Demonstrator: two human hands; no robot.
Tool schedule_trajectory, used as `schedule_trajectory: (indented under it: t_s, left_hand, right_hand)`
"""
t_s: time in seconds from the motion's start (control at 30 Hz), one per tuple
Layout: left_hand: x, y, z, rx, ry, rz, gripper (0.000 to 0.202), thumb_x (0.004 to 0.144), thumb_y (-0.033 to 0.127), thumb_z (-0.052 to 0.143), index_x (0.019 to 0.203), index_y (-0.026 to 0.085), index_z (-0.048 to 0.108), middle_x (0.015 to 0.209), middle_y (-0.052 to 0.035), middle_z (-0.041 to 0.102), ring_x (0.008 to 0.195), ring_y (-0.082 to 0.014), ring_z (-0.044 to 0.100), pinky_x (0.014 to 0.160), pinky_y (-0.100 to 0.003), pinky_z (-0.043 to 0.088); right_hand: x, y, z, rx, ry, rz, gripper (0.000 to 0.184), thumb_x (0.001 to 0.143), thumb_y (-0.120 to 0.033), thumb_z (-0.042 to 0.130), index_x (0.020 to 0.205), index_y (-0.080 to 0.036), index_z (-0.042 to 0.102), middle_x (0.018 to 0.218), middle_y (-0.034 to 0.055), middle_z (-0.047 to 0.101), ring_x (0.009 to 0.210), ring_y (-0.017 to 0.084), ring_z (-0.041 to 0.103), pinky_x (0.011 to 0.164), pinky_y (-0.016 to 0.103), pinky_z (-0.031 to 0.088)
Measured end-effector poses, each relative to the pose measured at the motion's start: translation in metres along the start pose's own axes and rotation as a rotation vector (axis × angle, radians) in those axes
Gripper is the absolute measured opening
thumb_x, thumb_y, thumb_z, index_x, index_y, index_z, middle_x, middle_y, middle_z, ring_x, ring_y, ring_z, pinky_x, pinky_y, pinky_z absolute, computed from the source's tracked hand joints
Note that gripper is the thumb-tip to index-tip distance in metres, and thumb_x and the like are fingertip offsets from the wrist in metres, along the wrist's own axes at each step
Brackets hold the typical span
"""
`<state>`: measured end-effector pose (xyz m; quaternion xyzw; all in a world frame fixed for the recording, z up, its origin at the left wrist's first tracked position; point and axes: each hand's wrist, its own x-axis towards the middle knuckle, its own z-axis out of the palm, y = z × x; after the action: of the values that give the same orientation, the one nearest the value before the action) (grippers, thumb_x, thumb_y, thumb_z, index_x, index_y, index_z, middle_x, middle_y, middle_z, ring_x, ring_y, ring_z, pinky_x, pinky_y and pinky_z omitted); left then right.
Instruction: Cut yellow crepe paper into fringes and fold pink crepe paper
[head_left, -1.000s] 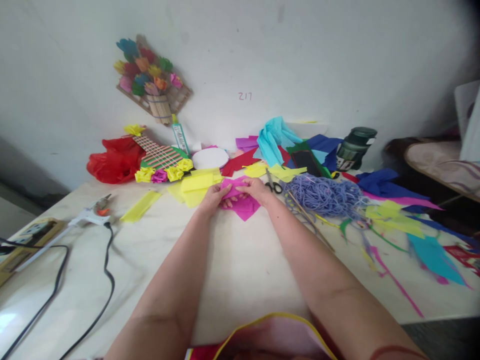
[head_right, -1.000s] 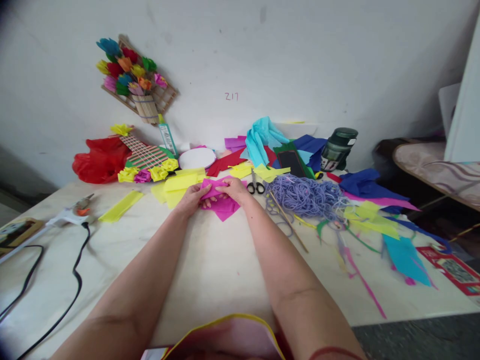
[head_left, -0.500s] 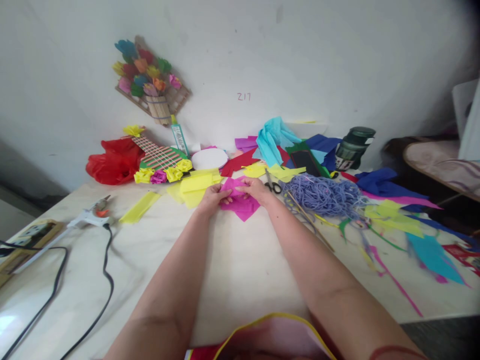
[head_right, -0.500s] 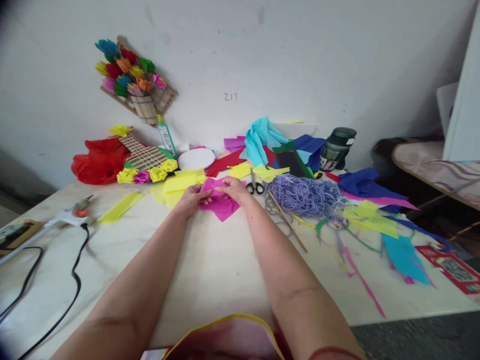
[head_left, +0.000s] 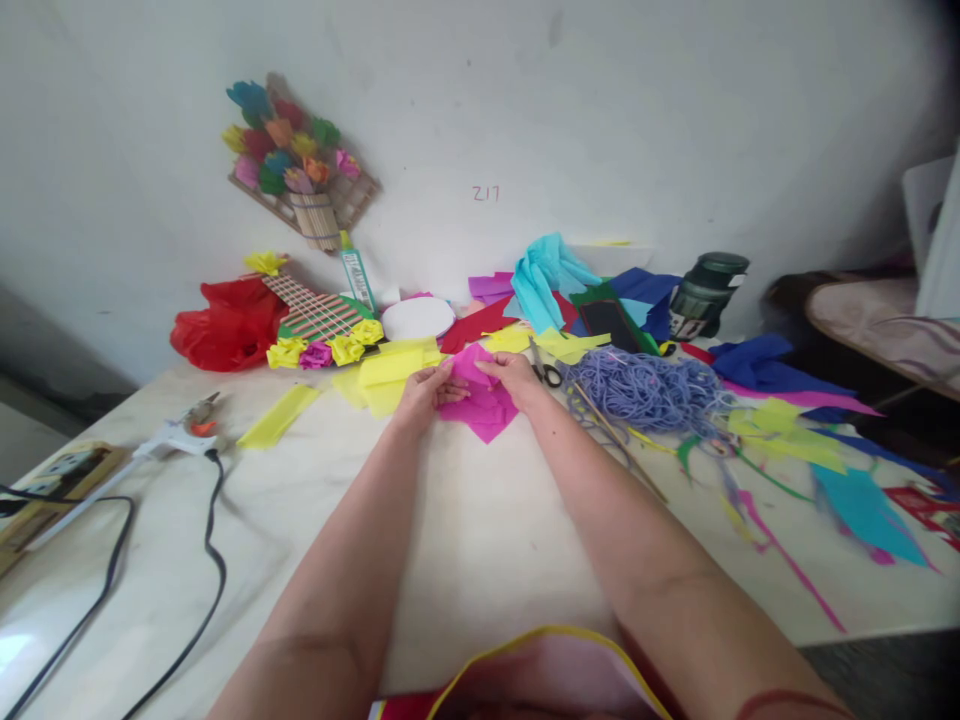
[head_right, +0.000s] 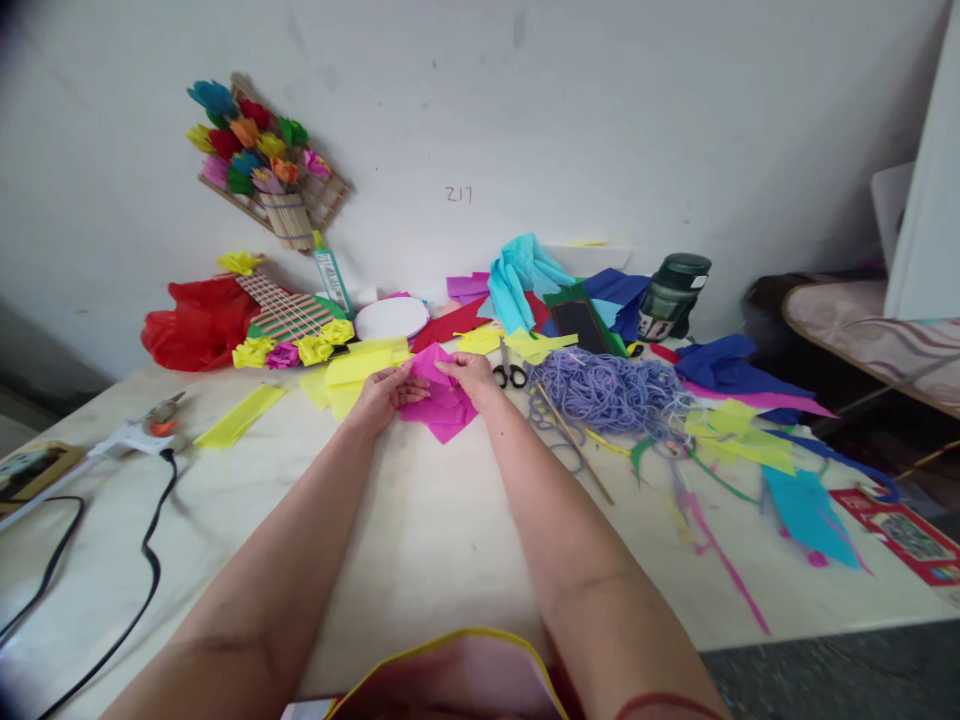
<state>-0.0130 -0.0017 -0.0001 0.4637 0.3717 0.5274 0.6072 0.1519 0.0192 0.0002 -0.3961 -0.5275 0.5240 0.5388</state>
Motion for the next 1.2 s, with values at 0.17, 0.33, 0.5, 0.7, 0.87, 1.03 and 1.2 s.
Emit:
schedule_trajectory:
  t_s: [0.17,0.33,0.5,0.7,0.87,1.03,1.2]
  left_hand:
    - [-0.0003,0.0007,0.0001,-0.022,0.010,-0.009,0.022,0.065,0.028,0.061,0.067,0.006,0.059,0.067,-0.0139,0.066,0.059,-0.0181,0.063,0.055,-0.026,0.052]
    - [0.0004,0.0003,0.0006,-0.033,0.049,-0.003,0.018,0.062,0.024,0.059,0.066,0.006,0.059,0.068,-0.0143,0.066,0.061,-0.0198,0.064,0.056,-0.027,0.052]
    - [-0.0001,-0.0003,0.0011,-0.018,0.051,0.016,0.018,0.060,0.024,0.061,0.065,0.007,0.059,0.067,-0.0136,0.067,0.059,-0.0196,0.064,0.055,-0.027,0.051]
    - [0.0001,-0.0019,-0.0012,-0.003,0.003,0.050,0.021,0.060,0.027,0.063,0.067,0.007,0.059,0.067,-0.0133,0.066,0.062,-0.0208,0.064,0.058,-0.028,0.051]
    - [-0.0007,-0.0019,-0.0019,-0.006,-0.009,0.069,0.022,0.059,0.028,0.064,0.068,0.009,0.058,0.065,-0.0111,0.066,0.065,-0.0222,0.065,0.062,-0.032,0.051]
    - [-0.0013,-0.0010,-0.0016,-0.006,-0.012,0.079,0.021,0.058,0.028,0.065,0.064,0.010,0.056,0.062,-0.0097,0.065,0.063,-0.0226,0.065,0.061,-0.032,0.051]
    - [-0.0014,-0.0001,-0.0017,-0.020,-0.030,0.074,0.024,0.059,0.031,0.065,0.065,0.009,0.058,0.064,-0.0113,0.066,0.065,-0.0234,0.065,0.062,-0.033,0.051]
  right_hand:
    - [0.0003,0.0005,0.0017,0.014,0.023,0.011,0.026,0.054,-0.038,0.069,0.058,-0.016,0.054,0.047,-0.0057,0.049,0.043,0.008,0.041,0.041,0.022,0.036]
    - [-0.0018,0.0002,0.0033,0.012,0.006,0.010,0.026,0.055,-0.038,0.069,0.062,-0.016,0.056,0.050,-0.0048,0.052,0.045,0.008,0.042,0.041,0.022,0.036]
    - [-0.0018,0.0012,0.0029,0.011,0.006,0.009,0.025,0.055,-0.037,0.068,0.059,-0.017,0.053,0.049,-0.0058,0.048,0.044,0.008,0.041,0.040,0.021,0.036]
    - [-0.0020,0.0002,0.0023,0.002,0.011,0.007,0.026,0.055,-0.037,0.069,0.059,-0.017,0.053,0.048,-0.0058,0.047,0.043,0.008,0.040,0.039,0.022,0.036]
    - [-0.0012,0.0008,0.0017,0.030,0.001,0.009,0.026,0.053,-0.036,0.070,0.060,-0.016,0.054,0.050,-0.0057,0.048,0.043,0.008,0.040,0.039,0.021,0.036]
    - [0.0010,0.0036,0.0003,0.018,-0.002,0.030,0.028,0.052,-0.037,0.070,0.060,-0.017,0.054,0.048,-0.0059,0.047,0.043,0.008,0.040,0.040,0.022,0.035]
    - [-0.0003,0.0029,0.0006,-0.008,0.003,0.011,0.029,0.053,-0.038,0.069,0.058,-0.017,0.051,0.047,-0.0069,0.044,0.043,0.007,0.038,0.042,0.021,0.032]
